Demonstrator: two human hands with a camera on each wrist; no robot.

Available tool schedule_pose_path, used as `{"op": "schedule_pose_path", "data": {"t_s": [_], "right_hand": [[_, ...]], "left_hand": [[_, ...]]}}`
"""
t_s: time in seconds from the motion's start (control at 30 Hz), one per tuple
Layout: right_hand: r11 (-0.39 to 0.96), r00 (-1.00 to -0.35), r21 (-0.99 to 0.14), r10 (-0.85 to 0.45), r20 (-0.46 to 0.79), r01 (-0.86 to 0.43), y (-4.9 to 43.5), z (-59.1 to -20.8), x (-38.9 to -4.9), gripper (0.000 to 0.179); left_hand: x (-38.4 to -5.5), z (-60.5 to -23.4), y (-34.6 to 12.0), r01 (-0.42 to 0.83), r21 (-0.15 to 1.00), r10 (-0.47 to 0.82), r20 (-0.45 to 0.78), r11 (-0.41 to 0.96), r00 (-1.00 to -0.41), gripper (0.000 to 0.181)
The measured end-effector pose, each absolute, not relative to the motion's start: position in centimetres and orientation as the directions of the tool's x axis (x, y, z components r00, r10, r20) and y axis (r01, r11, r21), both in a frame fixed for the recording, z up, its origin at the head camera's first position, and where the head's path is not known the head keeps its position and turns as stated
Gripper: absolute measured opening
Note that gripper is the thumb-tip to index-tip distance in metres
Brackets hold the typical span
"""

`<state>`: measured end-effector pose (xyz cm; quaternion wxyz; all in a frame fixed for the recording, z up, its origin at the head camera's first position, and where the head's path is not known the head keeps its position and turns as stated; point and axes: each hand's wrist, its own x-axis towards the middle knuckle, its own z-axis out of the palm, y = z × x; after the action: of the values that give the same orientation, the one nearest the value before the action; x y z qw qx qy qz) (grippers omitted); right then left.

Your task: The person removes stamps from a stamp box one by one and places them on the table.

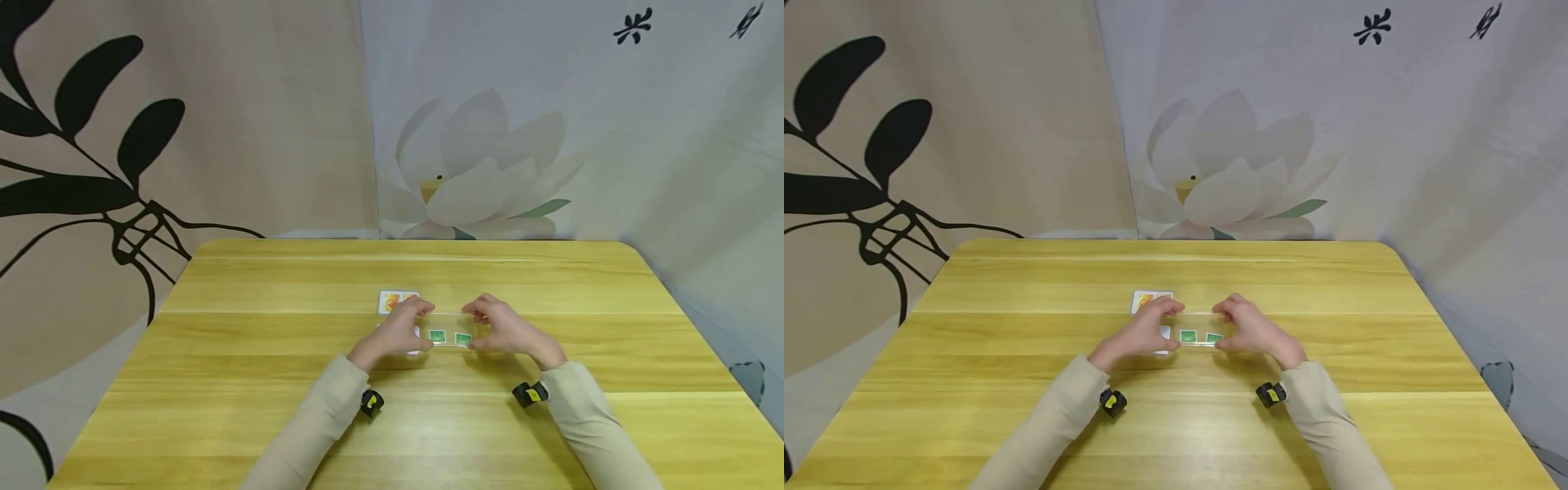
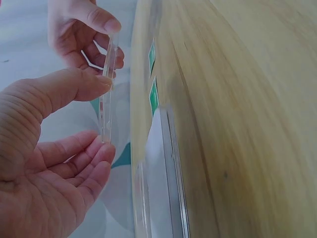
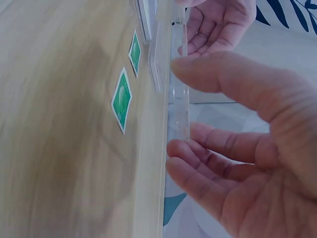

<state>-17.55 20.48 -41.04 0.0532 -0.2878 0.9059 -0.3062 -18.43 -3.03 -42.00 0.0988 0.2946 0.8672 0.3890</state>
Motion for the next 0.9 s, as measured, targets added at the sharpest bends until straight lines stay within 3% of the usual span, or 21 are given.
{"op": "schedule_pose_path", "data": {"t_s": [0.9], "right_hand": [[0.633, -0.806, -0.583, -0.589, 0.065, -0.510, 17.1, -41.2, -18.0, 0.054]], "left_hand": [[-17.8, -41.9, -6.3, 0.451, 0.704, 0.548, 0.105, 0.548, -0.830, 0.061]]}}
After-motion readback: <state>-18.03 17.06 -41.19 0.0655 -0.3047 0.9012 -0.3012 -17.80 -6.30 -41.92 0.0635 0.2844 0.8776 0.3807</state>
